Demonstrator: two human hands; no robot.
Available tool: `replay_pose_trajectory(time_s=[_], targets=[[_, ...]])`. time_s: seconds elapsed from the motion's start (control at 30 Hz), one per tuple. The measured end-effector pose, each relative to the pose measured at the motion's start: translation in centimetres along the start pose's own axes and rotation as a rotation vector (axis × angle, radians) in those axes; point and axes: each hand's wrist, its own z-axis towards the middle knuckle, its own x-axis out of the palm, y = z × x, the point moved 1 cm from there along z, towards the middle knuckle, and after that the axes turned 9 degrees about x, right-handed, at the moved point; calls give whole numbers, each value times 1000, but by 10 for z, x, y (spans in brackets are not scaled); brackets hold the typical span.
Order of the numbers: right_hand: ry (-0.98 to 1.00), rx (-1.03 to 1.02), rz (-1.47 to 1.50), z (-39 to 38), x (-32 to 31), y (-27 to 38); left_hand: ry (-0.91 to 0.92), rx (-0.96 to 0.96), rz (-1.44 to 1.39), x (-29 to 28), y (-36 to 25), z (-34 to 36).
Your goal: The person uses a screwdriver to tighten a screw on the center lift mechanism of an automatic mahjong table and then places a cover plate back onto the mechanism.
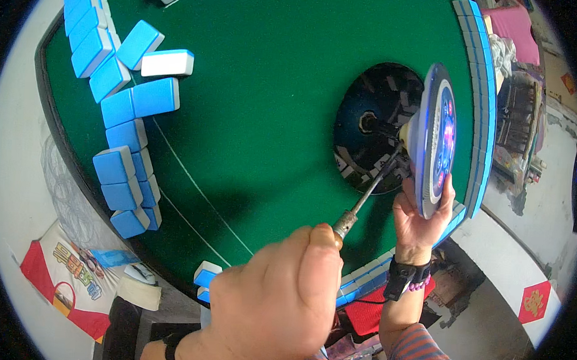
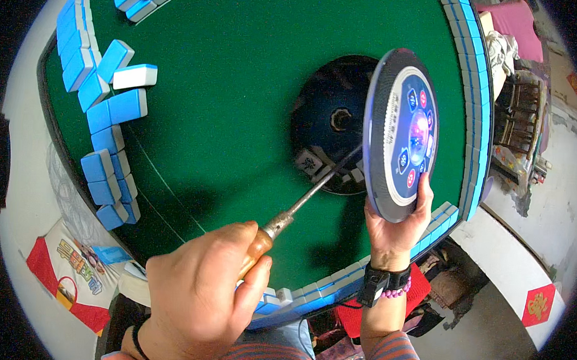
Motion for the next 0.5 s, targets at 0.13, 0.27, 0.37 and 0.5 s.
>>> replay_pose_trajectory(time_s=[0.13, 0.27, 0.37, 0.5], targets=[[2, -9, 7, 1, -5, 1, -69, -224, -550, 6, 31, -3], [24, 4, -33, 0, -8, 2, 94, -497, -1020, 13, 51, 3], [13, -37, -93, 1, -1, -2, -103, -255, -754, 21, 47, -7], [85, -2, -45, 1, 1, 0, -187, -211, -341, 16, 36, -7]])
